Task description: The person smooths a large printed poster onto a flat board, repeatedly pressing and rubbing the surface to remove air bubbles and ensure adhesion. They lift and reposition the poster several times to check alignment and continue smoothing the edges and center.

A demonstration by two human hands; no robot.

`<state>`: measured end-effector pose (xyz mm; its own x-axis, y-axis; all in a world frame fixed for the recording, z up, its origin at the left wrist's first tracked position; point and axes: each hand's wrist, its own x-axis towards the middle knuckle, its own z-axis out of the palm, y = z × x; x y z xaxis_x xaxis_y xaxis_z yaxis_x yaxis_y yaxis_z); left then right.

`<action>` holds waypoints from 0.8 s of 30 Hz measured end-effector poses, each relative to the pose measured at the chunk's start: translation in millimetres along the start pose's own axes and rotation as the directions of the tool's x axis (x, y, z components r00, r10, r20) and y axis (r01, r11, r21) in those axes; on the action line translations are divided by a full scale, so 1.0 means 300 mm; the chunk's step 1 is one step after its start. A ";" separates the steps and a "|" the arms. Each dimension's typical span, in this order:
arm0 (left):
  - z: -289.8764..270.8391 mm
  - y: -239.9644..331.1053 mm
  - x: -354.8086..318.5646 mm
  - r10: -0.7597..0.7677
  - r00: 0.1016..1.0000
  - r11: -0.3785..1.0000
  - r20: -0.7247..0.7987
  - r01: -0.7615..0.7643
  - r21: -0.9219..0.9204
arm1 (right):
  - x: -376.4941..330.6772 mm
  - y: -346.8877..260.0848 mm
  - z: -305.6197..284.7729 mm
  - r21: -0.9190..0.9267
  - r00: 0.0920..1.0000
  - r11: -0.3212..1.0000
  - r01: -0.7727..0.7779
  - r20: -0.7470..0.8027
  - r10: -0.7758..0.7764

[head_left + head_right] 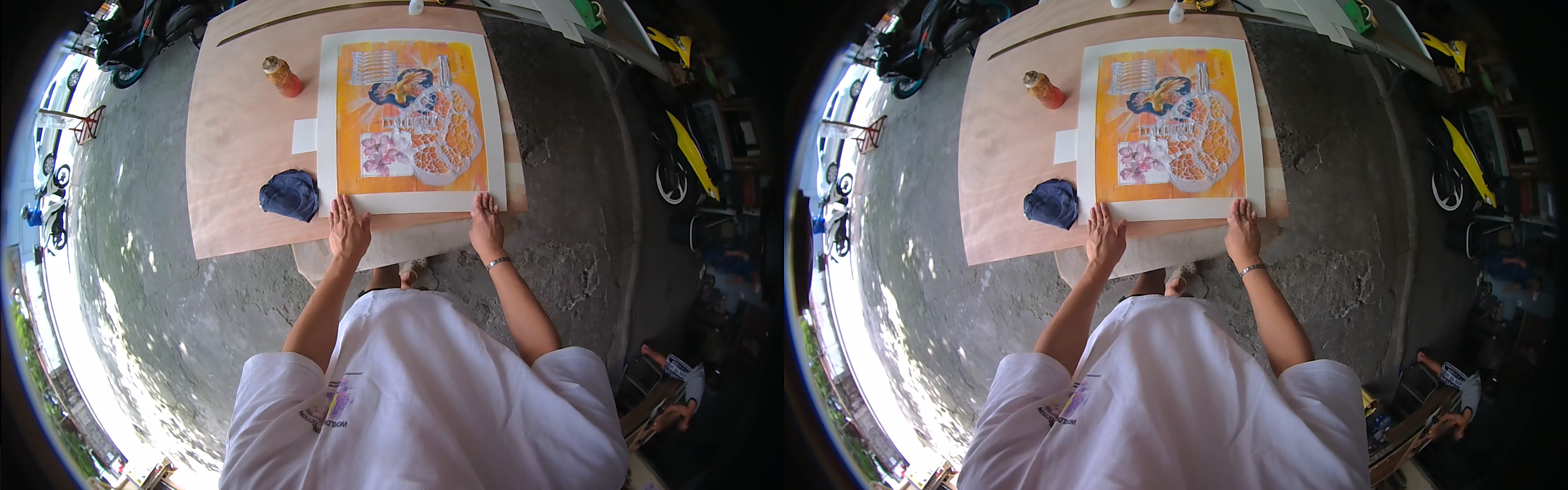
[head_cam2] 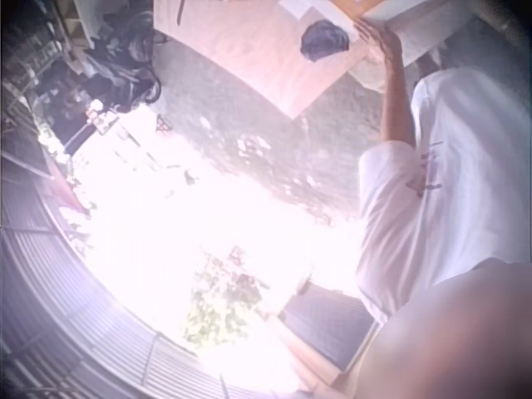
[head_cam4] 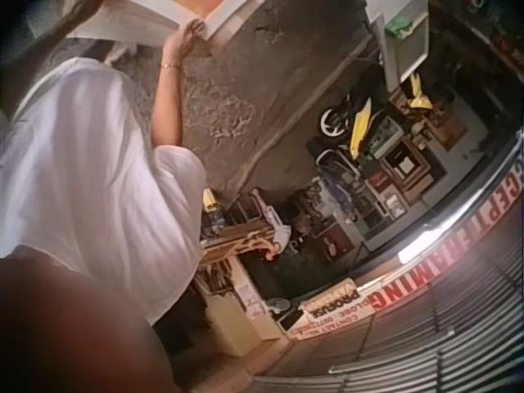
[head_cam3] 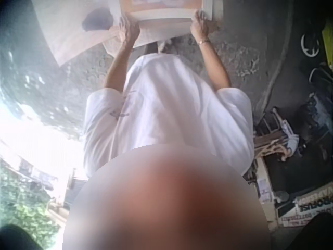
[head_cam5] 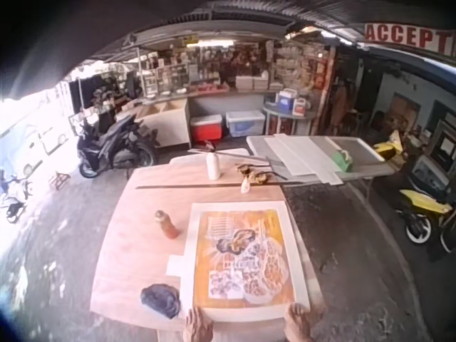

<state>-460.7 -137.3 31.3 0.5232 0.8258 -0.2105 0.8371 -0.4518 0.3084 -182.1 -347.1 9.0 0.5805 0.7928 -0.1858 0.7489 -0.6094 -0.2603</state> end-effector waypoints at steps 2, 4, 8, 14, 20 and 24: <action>0.030 0.045 -0.030 -0.002 1.000 1.000 -0.008 0.002 -0.010 | -0.009 -0.043 0.022 0.028 0.999 0.999 0.031 0.009 -0.032; 0.056 0.081 -0.057 0.009 1.000 1.000 -0.007 -0.009 -0.011 | -0.014 -0.103 0.022 0.047 0.997 0.996 0.072 0.025 -0.074; 0.100 0.149 -0.079 0.111 0.994 0.992 0.014 -0.110 -0.061 | -0.012 -0.196 0.068 0.077 0.987 0.984 0.161 0.003 -0.162; 0.115 0.234 -0.054 0.245 0.965 0.965 0.094 -0.234 -0.116 | 0.016 -0.349 0.126 0.102 0.957 0.953 0.286 0.019 -0.289; 0.101 0.236 -0.023 0.327 0.944 0.941 0.046 -0.321 -0.105 | 0.035 -0.430 0.124 0.059 0.943 0.943 0.328 0.048 -0.331; 0.058 0.171 -0.025 0.240 0.970 0.968 0.042 -0.236 -0.081 | 0.022 -0.390 0.086 0.083 0.939 0.937 0.339 0.027 -0.342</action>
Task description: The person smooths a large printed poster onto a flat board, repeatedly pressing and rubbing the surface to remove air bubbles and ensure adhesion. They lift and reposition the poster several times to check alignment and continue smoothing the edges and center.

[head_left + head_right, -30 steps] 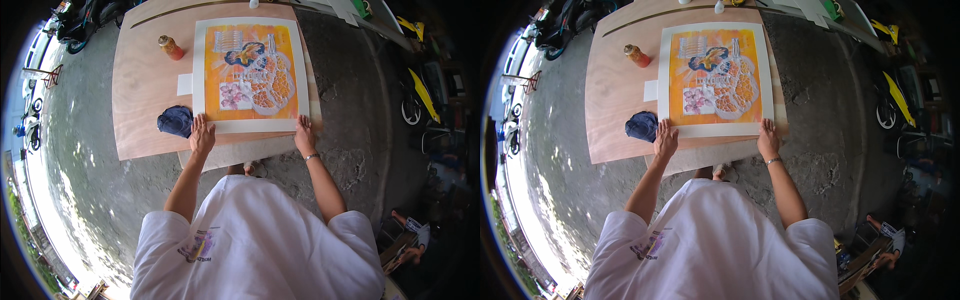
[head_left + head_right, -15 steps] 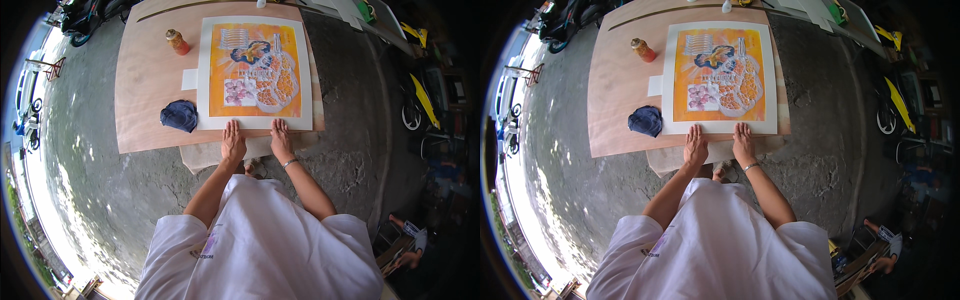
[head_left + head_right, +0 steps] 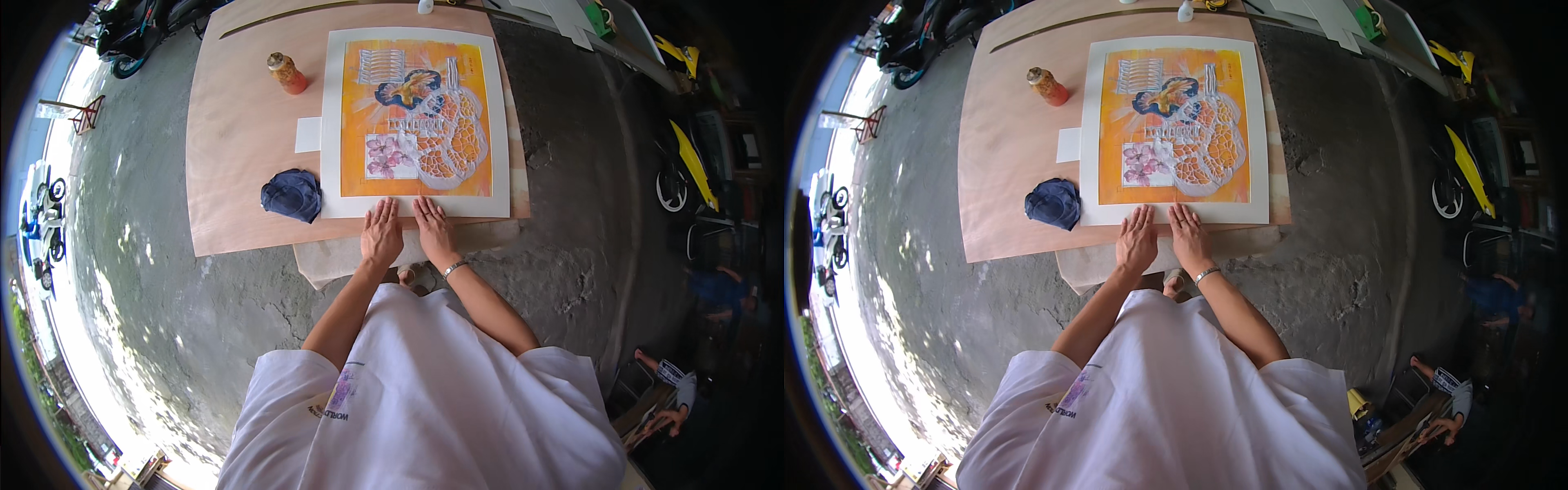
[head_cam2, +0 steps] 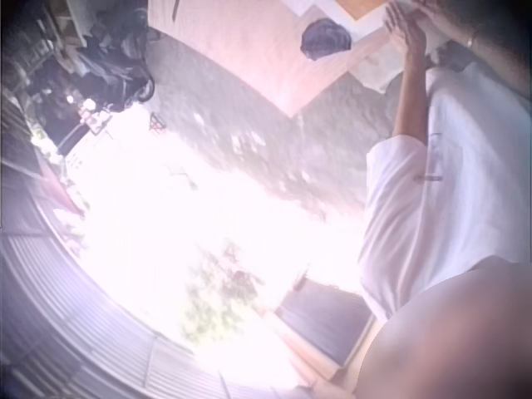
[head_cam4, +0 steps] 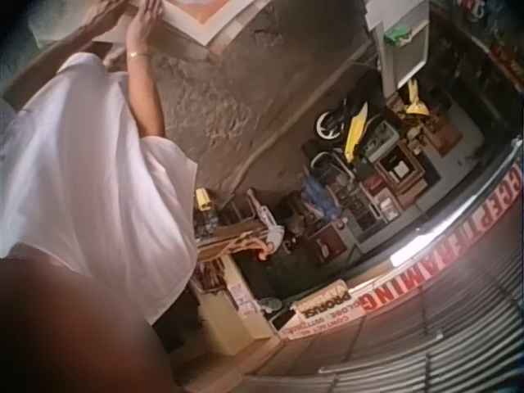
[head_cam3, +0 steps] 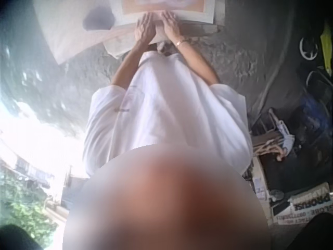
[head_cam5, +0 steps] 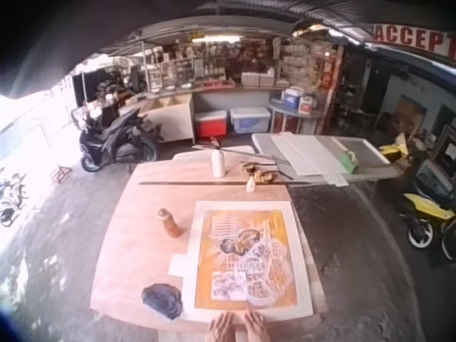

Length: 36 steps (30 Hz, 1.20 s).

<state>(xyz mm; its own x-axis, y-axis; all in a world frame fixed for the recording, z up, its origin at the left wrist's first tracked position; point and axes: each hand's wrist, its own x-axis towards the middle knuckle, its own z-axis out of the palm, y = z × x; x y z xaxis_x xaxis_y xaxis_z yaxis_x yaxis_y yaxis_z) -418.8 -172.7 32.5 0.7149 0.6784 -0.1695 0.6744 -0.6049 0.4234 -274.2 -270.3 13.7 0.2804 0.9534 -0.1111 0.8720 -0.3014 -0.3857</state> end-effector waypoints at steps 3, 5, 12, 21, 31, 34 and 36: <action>-0.038 -0.078 -0.024 -0.093 0.995 0.994 -0.035 0.095 0.050 | -0.053 0.059 -0.004 -0.015 0.997 0.998 -0.065 -0.044 0.064; -0.065 -0.137 -0.032 -0.147 0.988 0.985 -0.049 0.151 0.088 | -0.087 0.098 -0.023 0.023 0.989 0.991 -0.134 -0.060 0.135; -0.108 -0.235 -0.020 -0.259 0.960 0.955 -0.110 0.271 0.122 | -0.179 0.314 -0.131 -0.061 0.930 0.931 -0.360 -0.105 0.353; -0.131 -0.314 0.059 -0.212 0.966 0.963 -0.145 0.232 0.136 | -0.114 0.441 -0.188 -0.017 0.929 0.932 -0.363 -0.084 0.360; -0.155 -0.355 0.190 -0.169 0.974 0.966 -0.154 0.195 0.173 | 0.010 0.519 -0.237 -0.025 0.948 0.949 -0.314 -0.066 0.312; -0.168 -0.360 0.244 -0.142 0.977 0.969 -0.160 0.170 0.181 | 0.064 0.552 -0.239 -0.036 0.952 0.953 -0.300 -0.081 0.296; -0.172 -0.362 0.280 -0.149 0.976 0.967 -0.157 0.177 0.182 | 0.103 0.564 -0.242 -0.029 0.954 0.957 -0.290 -0.086 0.287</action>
<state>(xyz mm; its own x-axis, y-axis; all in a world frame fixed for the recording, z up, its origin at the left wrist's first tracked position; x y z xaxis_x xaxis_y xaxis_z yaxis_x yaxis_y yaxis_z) -441.6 -28.6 18.1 0.5682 0.8181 -0.0890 0.8126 -0.5407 0.2175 -89.0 -292.7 11.6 0.5520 0.8223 -0.1381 0.7646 -0.5652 -0.3097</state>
